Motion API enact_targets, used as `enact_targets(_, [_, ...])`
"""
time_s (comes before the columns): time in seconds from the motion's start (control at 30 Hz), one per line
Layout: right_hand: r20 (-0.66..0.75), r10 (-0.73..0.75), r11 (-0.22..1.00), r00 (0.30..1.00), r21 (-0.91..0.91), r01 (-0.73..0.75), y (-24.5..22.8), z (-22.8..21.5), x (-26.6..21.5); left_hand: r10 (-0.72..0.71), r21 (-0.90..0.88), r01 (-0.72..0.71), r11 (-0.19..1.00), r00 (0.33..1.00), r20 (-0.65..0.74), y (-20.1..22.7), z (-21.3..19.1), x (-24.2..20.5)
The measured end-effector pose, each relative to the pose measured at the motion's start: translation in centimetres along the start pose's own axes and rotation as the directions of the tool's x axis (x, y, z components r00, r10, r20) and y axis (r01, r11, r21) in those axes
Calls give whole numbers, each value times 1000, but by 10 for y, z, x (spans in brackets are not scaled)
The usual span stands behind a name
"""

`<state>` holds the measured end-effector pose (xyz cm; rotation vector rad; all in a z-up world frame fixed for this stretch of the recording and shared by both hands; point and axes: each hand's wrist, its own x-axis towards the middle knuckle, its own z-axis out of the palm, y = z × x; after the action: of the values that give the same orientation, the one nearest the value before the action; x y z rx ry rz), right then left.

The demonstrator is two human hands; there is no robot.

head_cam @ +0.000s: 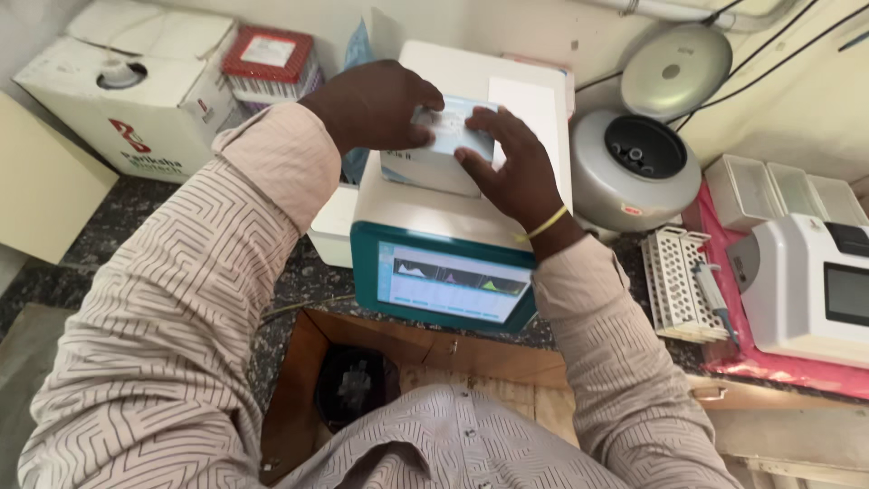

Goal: The person unboxes laboratory reagents, removes a small sample vial from a package, and uses a pipette to extract liquid from the vial.

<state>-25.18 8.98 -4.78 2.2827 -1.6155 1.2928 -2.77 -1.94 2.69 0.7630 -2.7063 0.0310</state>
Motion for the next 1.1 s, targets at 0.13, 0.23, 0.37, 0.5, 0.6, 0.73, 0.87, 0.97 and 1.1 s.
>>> enact_targets(0.13, [18, 32, 994, 999, 106, -34, 7, 1, 0, 4, 68, -17, 998, 981, 192, 3, -12, 5])
enact_targets(0.23, [47, 64, 975, 997, 212, -72, 7, 4, -2, -11, 187, -25, 982, 982, 187, 20, -12, 9])
enact_targets(0.37, [75, 67, 899, 995, 428, -93, 5, 6, 0, -39, 217, -13, 976, 972, 231, 33, -23, 15])
enact_targets(0.5, [240, 273, 797, 932, 485, -359, 5, 0, 2, -20, 162, -26, 986, 961, 276, 31, -29, 25])
enact_targets(0.6, [245, 238, 755, 940, 562, -338, 8, 0, 2, 14, 61, -29, 998, 970, 243, 15, -26, 35])
enact_targets(0.73, [224, 277, 798, 934, 488, -353, 9, 4, 3, -7, -97, 15, 995, 997, 75, -13, -18, 50])
enact_targets(0.87, [183, 301, 789, 936, 504, -352, 10, 5, 1, -108, -131, 111, 985, 994, 29, -36, -12, 61])
enact_targets(0.97, [134, 240, 787, 961, 553, -274, 14, 7, -1, -143, -224, 143, 964, 990, 15, -58, 4, 68])
enact_targets(1.1, [51, 107, 949, 993, 292, -117, 21, 13, -5, -235, -234, 163, 959, 916, -325, -97, 48, 86])
